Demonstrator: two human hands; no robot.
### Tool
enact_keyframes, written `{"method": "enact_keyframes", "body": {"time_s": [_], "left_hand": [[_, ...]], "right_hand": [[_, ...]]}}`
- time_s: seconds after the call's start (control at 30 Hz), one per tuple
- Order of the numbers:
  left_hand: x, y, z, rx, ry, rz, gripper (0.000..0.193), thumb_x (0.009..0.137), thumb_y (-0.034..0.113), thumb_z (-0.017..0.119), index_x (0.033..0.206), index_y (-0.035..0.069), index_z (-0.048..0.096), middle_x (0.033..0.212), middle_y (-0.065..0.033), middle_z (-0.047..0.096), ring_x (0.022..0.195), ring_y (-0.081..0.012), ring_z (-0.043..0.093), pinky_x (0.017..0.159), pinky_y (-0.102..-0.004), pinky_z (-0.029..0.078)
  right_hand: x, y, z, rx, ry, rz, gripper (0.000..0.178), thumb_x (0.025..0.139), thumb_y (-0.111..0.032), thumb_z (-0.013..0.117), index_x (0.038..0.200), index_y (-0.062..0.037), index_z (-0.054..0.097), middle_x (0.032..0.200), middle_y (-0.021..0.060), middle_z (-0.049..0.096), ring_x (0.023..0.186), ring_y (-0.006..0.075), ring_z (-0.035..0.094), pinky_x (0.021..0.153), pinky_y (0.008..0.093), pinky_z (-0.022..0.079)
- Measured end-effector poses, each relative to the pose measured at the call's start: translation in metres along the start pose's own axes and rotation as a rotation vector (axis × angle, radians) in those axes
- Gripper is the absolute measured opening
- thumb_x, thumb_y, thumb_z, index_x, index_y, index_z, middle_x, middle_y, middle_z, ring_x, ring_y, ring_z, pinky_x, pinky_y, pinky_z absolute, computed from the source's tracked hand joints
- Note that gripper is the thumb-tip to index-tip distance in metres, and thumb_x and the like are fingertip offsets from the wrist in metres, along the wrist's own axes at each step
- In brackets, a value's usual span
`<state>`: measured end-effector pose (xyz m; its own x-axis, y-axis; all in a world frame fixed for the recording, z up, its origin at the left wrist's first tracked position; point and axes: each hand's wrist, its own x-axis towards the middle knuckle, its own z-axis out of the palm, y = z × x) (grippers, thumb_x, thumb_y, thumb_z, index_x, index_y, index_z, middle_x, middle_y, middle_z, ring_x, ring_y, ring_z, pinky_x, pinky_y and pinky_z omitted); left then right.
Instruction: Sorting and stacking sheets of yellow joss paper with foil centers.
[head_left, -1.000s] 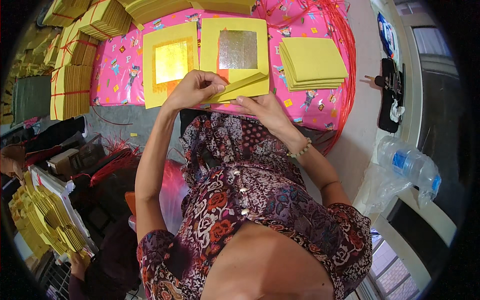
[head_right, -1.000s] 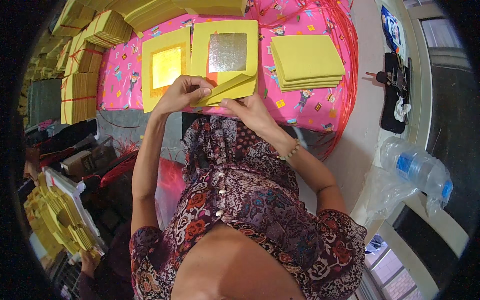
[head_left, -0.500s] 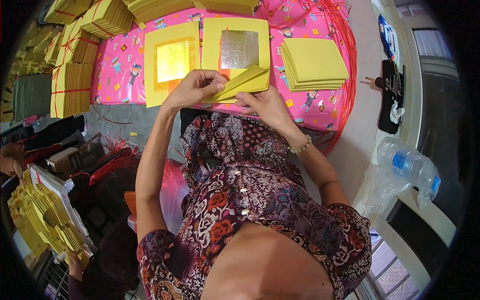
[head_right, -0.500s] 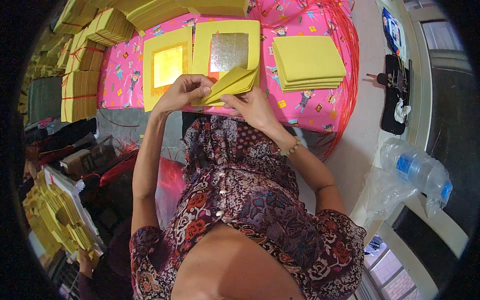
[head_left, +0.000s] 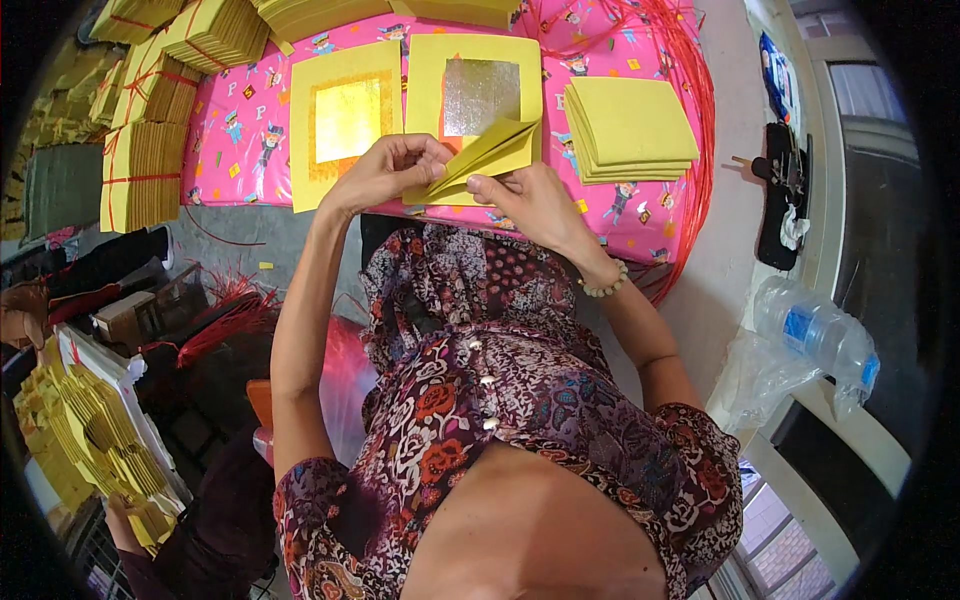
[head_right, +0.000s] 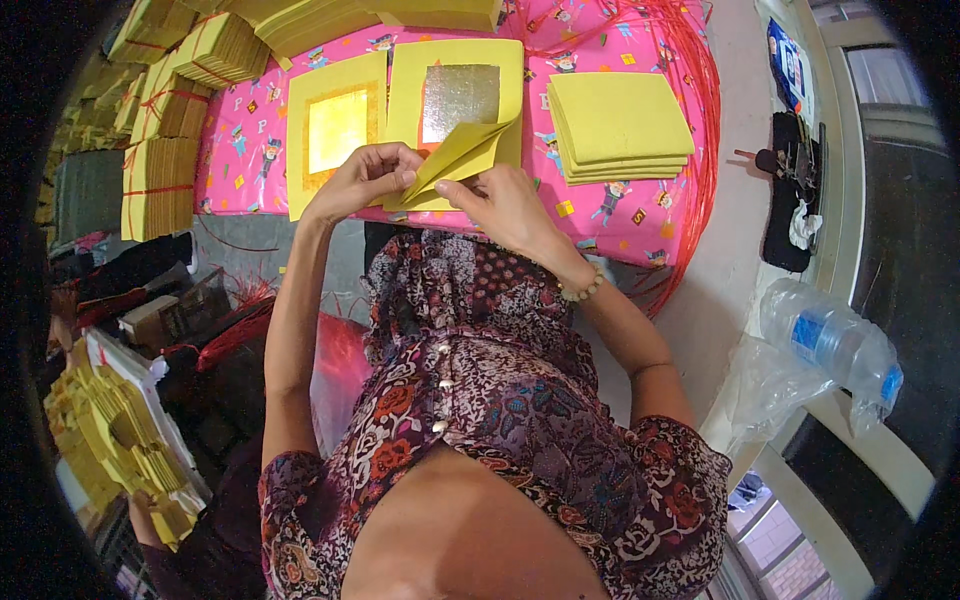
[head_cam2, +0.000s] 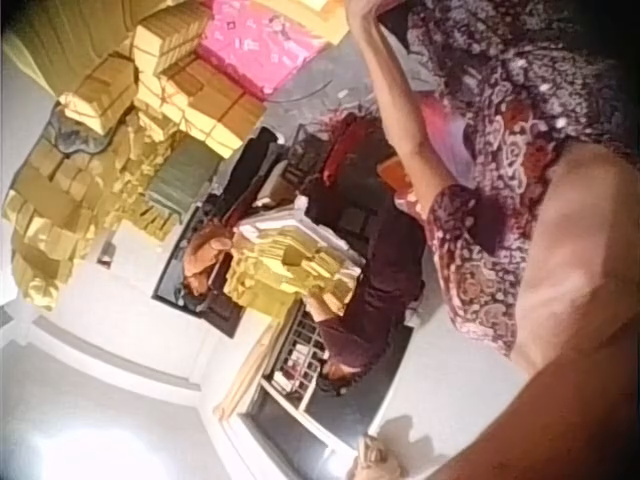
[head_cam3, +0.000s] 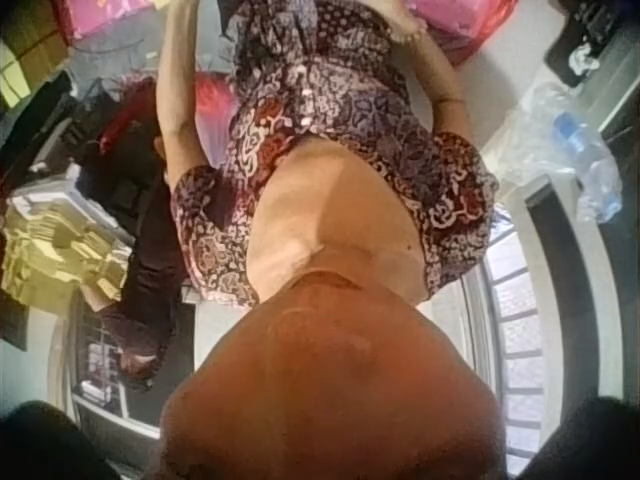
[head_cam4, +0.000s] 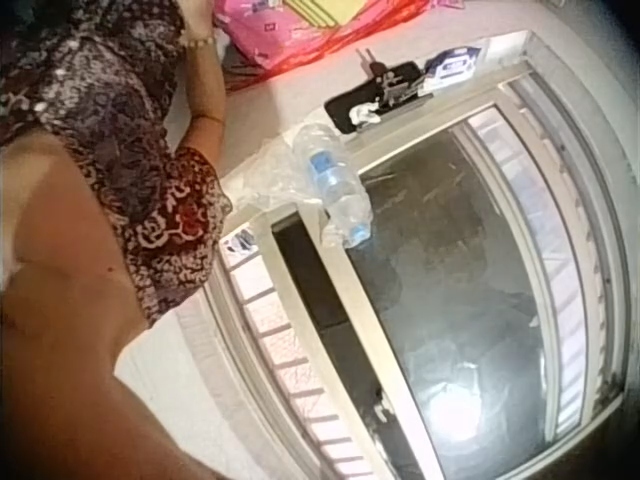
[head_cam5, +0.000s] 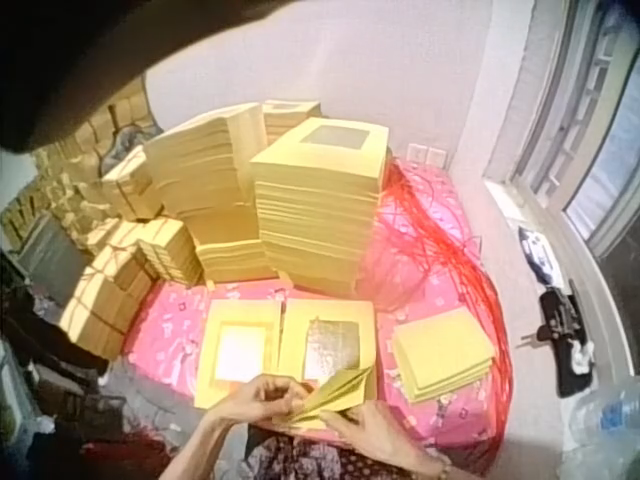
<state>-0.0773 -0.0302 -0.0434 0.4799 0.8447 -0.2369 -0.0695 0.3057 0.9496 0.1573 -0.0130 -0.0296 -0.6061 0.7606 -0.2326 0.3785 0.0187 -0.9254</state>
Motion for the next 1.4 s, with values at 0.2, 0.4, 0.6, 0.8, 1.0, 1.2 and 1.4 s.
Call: {"method": "enact_keyframes", "body": {"time_s": [0.2,0.4,0.6,0.8,1.0,1.2,1.4], "left_hand": [[-0.001,-0.002,0.004,0.007,0.049,0.018,0.018,0.088,0.018,0.065,0.098,0.003,0.063,0.082,0.0030,0.062,0.073,-0.0035,0.055,0.066,-0.0196,0.043],[-0.002,-0.003,0.002,-0.001,0.158,-0.023,0.014,0.087,0.018,0.066,0.089,0.004,0.065,0.078,0.0042,0.061,0.067,-0.0024,0.052,0.061,-0.0189,0.042],[-0.002,-0.007,0.001,-0.028,0.198,-0.001,0.015,0.088,0.019,0.065,0.090,0.004,0.065,0.075,0.0048,0.061,0.065,-0.0016,0.052,0.059,-0.0186,0.041],[-0.003,-0.007,0.000,0.009,0.202,-0.007,0.016,0.088,0.020,0.065,0.091,0.004,0.068,0.075,0.0044,0.062,0.065,-0.0017,0.052,0.059,-0.0186,0.042],[-0.002,-0.008,-0.001,0.042,0.214,-0.029,0.018,0.087,0.021,0.066,0.092,0.004,0.069,0.074,0.0042,0.062,0.065,-0.0022,0.051,0.060,-0.0194,0.043],[-0.002,-0.006,0.002,0.041,0.214,-0.025,0.019,0.087,0.021,0.066,0.093,0.003,0.070,0.075,0.0041,0.062,0.065,-0.0023,0.051,0.060,-0.0200,0.043],[-0.002,-0.007,0.000,0.062,0.210,-0.034,0.019,0.088,0.020,0.065,0.094,0.002,0.069,0.077,0.0031,0.064,0.067,-0.0028,0.052,0.063,-0.0207,0.044]], "right_hand": [[0.003,-0.008,0.007,0.077,0.147,-0.142,0.037,0.087,-0.032,0.061,0.092,0.0033,0.067,0.065,0.0173,0.063,0.057,0.0211,0.062,0.054,0.0363,0.045],[0.007,0.008,0.005,-0.046,0.091,-0.053,0.037,0.087,-0.032,0.061,0.087,0.0049,0.067,0.062,0.0176,0.062,0.055,0.0205,0.061,0.053,0.0368,0.045],[0.003,0.011,0.008,0.048,0.122,-0.113,0.037,0.087,-0.030,0.061,0.094,0.0057,0.066,0.072,0.0172,0.067,0.065,0.0213,0.066,0.060,0.0356,0.049],[0.001,0.004,0.005,0.061,0.065,-0.065,0.036,0.087,-0.028,0.061,0.099,0.0061,0.065,0.082,0.0176,0.069,0.072,0.0229,0.067,0.065,0.0359,0.051],[-0.002,0.004,0.005,0.064,0.082,-0.064,0.035,0.087,-0.027,0.061,0.100,0.0058,0.064,0.086,0.0188,0.069,0.079,0.0242,0.069,0.071,0.0359,0.052],[-0.007,0.006,0.003,0.060,0.060,-0.034,0.035,0.088,-0.027,0.061,0.104,0.0043,0.063,0.089,0.0183,0.069,0.082,0.0252,0.068,0.072,0.0364,0.053],[-0.008,0.002,0.003,0.027,0.062,-0.006,0.032,0.088,-0.025,0.061,0.105,0.0019,0.063,0.088,0.0169,0.069,0.079,0.0254,0.068,0.070,0.0359,0.053]]}}
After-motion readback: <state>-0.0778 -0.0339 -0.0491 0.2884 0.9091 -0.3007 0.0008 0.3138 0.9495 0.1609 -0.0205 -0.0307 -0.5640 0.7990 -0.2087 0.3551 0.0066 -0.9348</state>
